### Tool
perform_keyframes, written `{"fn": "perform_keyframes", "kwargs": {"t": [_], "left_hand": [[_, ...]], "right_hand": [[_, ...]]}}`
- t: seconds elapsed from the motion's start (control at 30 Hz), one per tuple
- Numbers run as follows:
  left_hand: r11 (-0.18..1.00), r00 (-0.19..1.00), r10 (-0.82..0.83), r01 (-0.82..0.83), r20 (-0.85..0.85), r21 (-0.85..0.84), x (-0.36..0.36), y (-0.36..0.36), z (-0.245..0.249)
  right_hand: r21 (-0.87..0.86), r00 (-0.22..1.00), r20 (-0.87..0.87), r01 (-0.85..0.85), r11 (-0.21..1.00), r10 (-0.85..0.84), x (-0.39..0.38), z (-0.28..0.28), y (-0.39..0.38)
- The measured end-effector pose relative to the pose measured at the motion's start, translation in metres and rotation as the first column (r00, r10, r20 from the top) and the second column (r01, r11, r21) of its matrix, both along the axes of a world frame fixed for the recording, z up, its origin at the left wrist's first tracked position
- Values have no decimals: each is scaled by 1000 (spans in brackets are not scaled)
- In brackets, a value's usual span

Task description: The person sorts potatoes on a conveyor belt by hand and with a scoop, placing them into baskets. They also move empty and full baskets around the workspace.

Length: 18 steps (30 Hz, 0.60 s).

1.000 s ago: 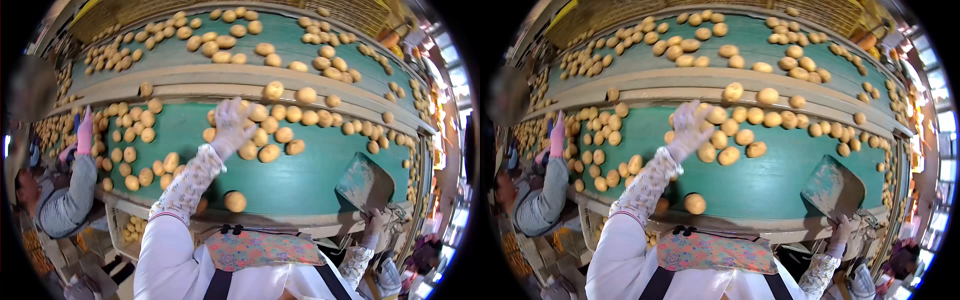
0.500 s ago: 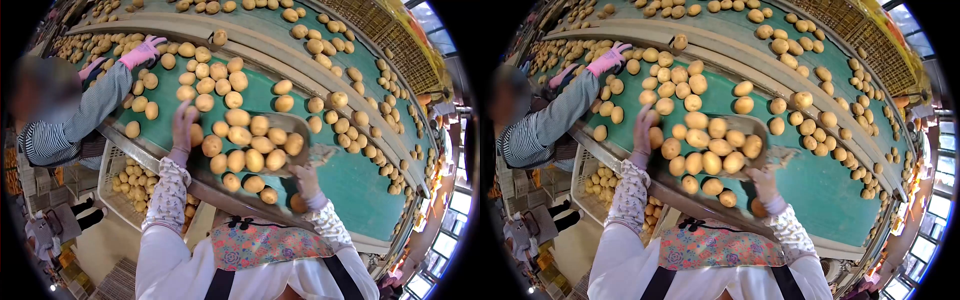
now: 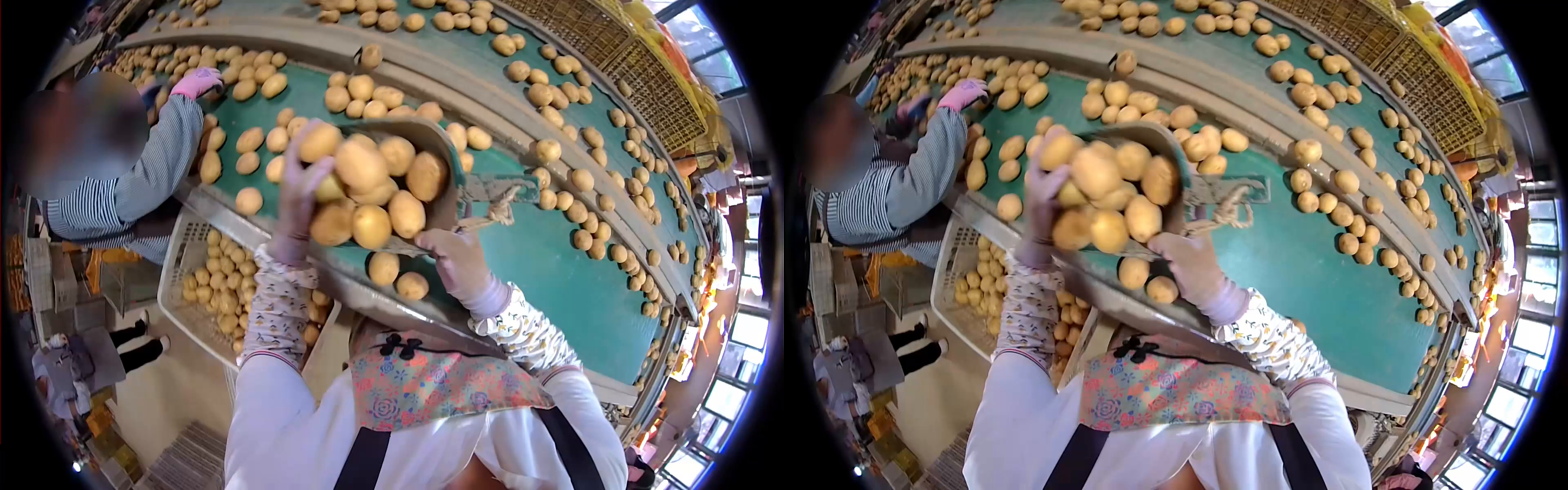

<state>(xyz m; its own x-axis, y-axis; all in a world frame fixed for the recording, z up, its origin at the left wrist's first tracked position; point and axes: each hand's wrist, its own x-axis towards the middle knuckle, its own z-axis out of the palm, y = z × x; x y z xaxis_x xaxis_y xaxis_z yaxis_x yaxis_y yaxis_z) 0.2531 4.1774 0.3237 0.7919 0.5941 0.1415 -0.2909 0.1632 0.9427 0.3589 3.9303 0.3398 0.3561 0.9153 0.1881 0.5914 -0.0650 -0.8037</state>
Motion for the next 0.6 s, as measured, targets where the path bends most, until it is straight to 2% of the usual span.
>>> {"fn": "perform_keyframes", "kwargs": {"t": [0.07, 0.1, 0.13, 0.17, 0.2, 0.23, 0.27, 0.3, 0.33, 0.37, 0.4, 0.43, 0.47, 0.5, 0.53, 0.57, 0.6], "left_hand": [[994, 997, 80, -79, 4, -74, -47, 25, 28], [963, 956, 267, -269, -120, 2, -82, 39, 27], [925, 933, 344, -356, -105, -131, -115, 47, 32], [867, 907, 410, -420, -96, -266, -152, 48, 38], [792, 879, 468, -464, -95, -397, -191, 53, 46], [758, 842, 518, -534, -152, -374, -239, 68, 35], [801, 759, 567, -599, -321, -1, -308, 87, 6], [757, 647, 653, -546, -394, 360, -357, 100, -22], [611, 480, 777, -420, -407, 671, -406, 114, -48], [497, 346, 866, -507, -362, 704, -404, 114, -50], [431, 282, 902, -607, -326, 667, -377, 118, -44], [400, 291, 916, -641, -275, 656, -345, 121, -38], [405, 344, 910, -626, -230, 667, -312, 123, -34], [495, 427, 855, -505, -294, 707, -275, 124, -26], [630, 376, 738, -85, -561, 772, -227, 120, 6], [629, 293, 625, 361, -724, 689, -179, 116, 37], [517, 219, 695, 509, -685, 688, -152, 108, 15]], "right_hand": [[-164, 969, -233, -118, 979, 78, -26, 30, 41], [-260, 982, -124, -173, 950, 145, -49, 44, 64], [-374, 940, 224, -163, 913, 259, -78, 58, 85], [-438, 793, 505, -107, 893, 342, -108, 70, 109], [-274, 843, 476, -127, 953, 249, -132, 71, 131], [-102, 882, 437, -144, 984, 174, -156, 72, 153], [255, 988, -120, -65, 965, 98, -176, 44, 167], [239, 982, -160, -63, 969, 103, -182, 38, 172], [224, 974, -197, -64, 972, 109, -187, 34, 178], [209, 965, -234, -68, 976, 118, -189, 35, 183], [252, 978, -146, -109, 962, 150, -168, 35, 179], [294, 983, -57, -150, 944, 174, -147, 36, 174], [256, 897, -393, -107, 961, 204, -135, 31, 160], [204, 843, -513, -65, 977, 163, -116, 30, 144], [99, 873, -488, 28, 995, 24, -92, 33, 119], [-21, 929, -341, 148, 989, -147, -67, 37, 88], [-136, 935, -163, 294, 946, -314, -42, 40, 53]]}}
